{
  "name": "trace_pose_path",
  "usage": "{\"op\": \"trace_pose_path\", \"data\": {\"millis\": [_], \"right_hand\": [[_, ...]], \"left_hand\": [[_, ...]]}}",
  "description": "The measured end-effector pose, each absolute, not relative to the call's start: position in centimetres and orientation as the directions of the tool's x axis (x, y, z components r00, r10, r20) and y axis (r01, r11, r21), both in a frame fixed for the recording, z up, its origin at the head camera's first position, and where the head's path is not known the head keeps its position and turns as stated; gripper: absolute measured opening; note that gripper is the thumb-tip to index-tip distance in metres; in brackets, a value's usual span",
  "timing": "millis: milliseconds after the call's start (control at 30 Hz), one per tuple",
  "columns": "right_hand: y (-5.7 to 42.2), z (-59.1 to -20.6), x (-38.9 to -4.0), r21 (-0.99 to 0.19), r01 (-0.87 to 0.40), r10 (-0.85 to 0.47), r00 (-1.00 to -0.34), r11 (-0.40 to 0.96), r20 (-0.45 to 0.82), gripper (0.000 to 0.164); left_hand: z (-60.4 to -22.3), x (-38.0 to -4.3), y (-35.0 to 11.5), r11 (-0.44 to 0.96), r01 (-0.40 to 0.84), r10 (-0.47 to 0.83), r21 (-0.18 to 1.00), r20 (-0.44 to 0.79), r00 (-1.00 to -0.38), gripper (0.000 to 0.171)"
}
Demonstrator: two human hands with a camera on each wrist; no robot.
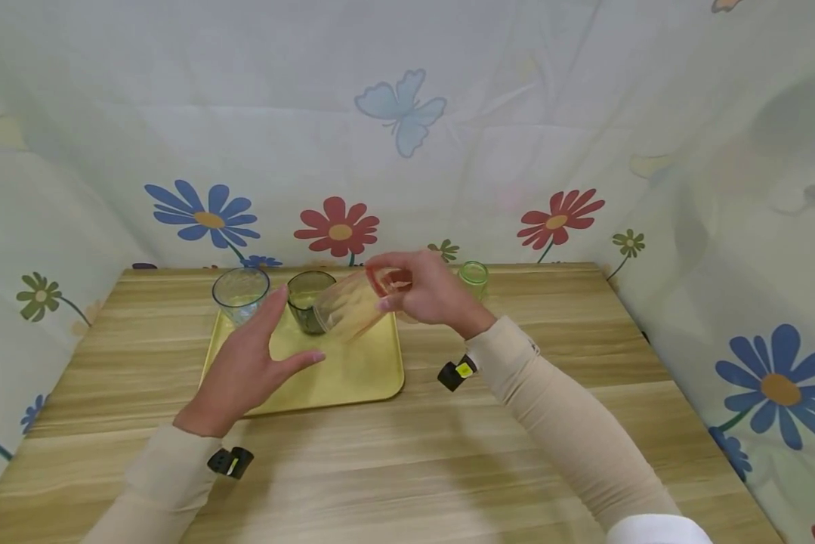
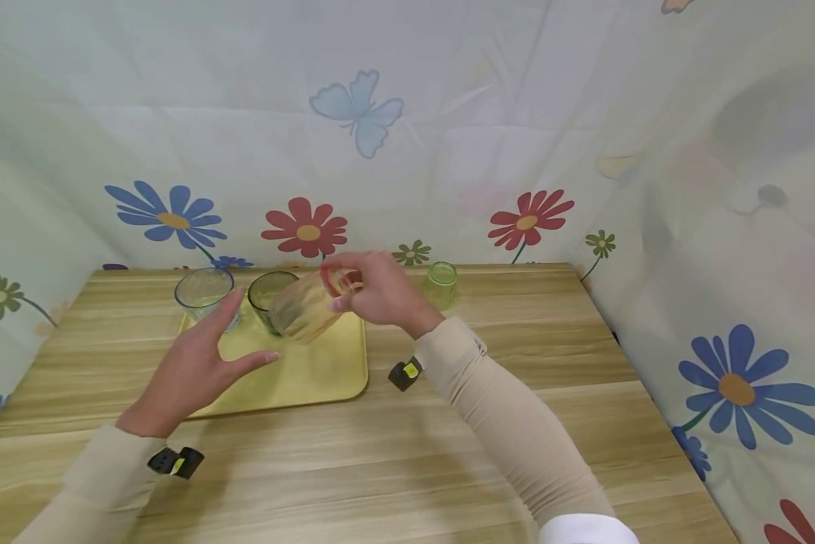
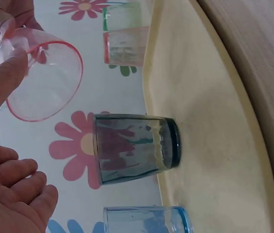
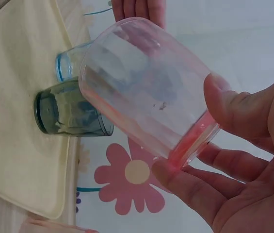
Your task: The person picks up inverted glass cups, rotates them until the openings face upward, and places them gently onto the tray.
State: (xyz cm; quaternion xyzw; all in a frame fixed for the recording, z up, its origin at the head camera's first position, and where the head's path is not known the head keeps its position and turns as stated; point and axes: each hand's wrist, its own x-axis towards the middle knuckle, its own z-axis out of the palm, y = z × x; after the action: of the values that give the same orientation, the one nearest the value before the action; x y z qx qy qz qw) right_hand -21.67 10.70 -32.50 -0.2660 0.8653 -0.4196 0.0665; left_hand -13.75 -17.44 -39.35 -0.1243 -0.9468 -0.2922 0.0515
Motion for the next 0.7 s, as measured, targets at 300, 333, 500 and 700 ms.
{"op": "trace_pose_path", "data": {"millis": [300, 333, 500, 700], "right_hand": [[10.5, -33.5, -21.3, -0.896, -0.288, -0.52, -0.851, 0.338, 0.077, 0.049], [10.5, -33.5, -21.3, -0.904, -0.277, -0.518, -0.852, 0.324, 0.075, 0.049], [10.5, -33.9, -21.3, -0.941, -0.214, -0.51, -0.859, 0.263, 0.052, 0.048], [10.8, -34.5, -21.4, -0.976, -0.133, -0.502, -0.864, 0.171, 0.03, 0.047]], "left_hand": [[-38.7, -14.1, -16.2, 0.758, 0.31, 0.238, 0.574, 0.2, -0.951, 0.112], [-38.7, -14.1, -16.0, 0.75, 0.316, 0.241, 0.581, 0.205, -0.949, 0.112], [-38.6, -14.0, -15.5, 0.729, 0.336, 0.239, 0.596, 0.238, -0.941, 0.113], [-38.8, -14.5, -15.1, 0.685, 0.405, 0.202, 0.605, 0.377, -0.904, 0.106]]}}
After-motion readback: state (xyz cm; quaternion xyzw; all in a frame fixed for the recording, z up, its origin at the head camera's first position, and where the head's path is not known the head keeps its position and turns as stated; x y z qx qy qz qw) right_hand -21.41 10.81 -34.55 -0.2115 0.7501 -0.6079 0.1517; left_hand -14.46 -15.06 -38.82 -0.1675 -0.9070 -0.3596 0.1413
